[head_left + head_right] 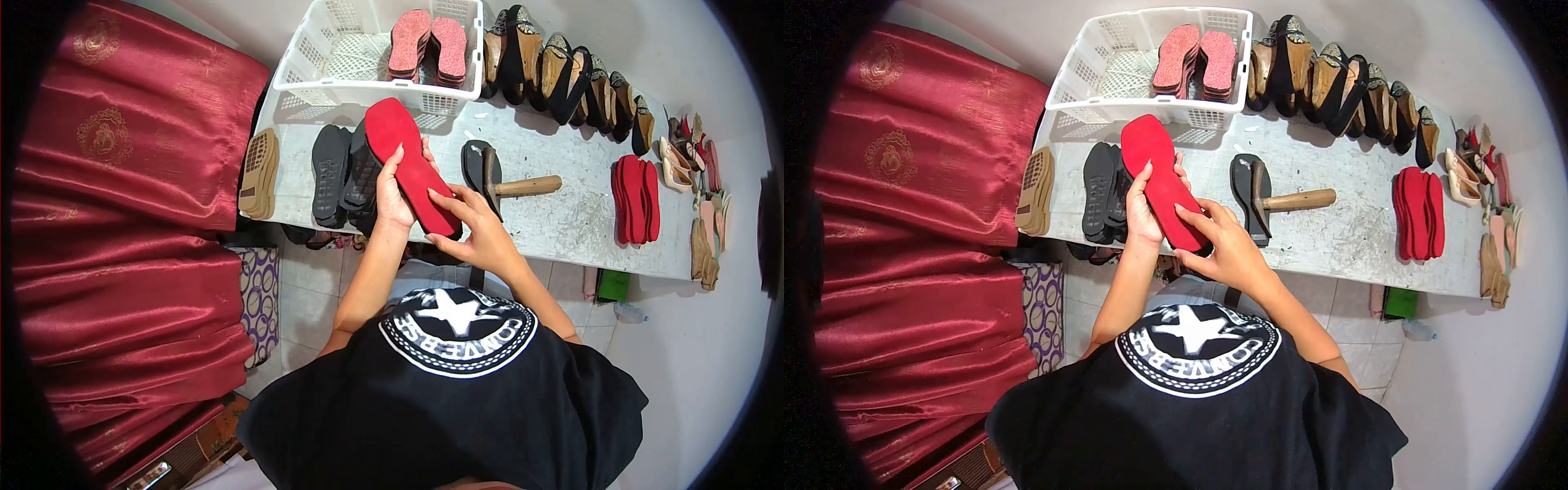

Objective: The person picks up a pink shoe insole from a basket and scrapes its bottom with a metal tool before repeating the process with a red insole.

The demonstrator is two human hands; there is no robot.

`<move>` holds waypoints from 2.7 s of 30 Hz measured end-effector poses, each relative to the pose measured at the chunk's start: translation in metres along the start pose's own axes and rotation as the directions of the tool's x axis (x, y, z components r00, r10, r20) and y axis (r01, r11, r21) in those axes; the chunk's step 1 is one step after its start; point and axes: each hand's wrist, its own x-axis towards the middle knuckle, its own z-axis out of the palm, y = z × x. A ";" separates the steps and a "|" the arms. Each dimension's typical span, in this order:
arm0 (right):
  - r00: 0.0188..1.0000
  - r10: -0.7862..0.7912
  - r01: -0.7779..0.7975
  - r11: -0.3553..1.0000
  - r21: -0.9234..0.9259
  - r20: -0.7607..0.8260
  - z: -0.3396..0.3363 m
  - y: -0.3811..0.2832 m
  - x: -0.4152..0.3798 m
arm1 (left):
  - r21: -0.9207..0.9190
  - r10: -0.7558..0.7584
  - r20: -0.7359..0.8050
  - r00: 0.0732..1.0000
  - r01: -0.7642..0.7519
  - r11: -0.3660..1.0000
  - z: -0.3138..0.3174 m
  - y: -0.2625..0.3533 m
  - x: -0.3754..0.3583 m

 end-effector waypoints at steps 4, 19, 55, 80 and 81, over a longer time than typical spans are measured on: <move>0.998 -0.031 0.028 0.998 -0.058 -0.049 -0.005 -0.004 0.001 | 0.005 -0.014 0.009 1.000 0.014 1.000 0.003 0.004 0.004; 0.945 0.326 -0.255 0.655 0.712 0.039 0.006 0.024 -0.006 | 0.009 0.064 0.135 0.989 -0.066 0.998 0.033 0.005 0.007; 0.959 0.253 -0.254 0.581 0.773 0.125 0.005 0.048 -0.021 | 0.427 0.369 0.338 0.866 -0.490 0.760 0.037 0.037 -0.003; 0.887 -0.229 0.095 0.941 -0.326 -0.401 0.000 0.025 -0.012 | 0.053 0.268 0.462 0.845 -0.328 0.943 0.061 -0.031 -0.001; 0.891 -0.210 0.079 0.945 -0.319 -0.402 0.000 0.024 -0.013 | 0.084 0.228 0.516 0.826 -0.314 0.946 0.060 -0.036 -0.002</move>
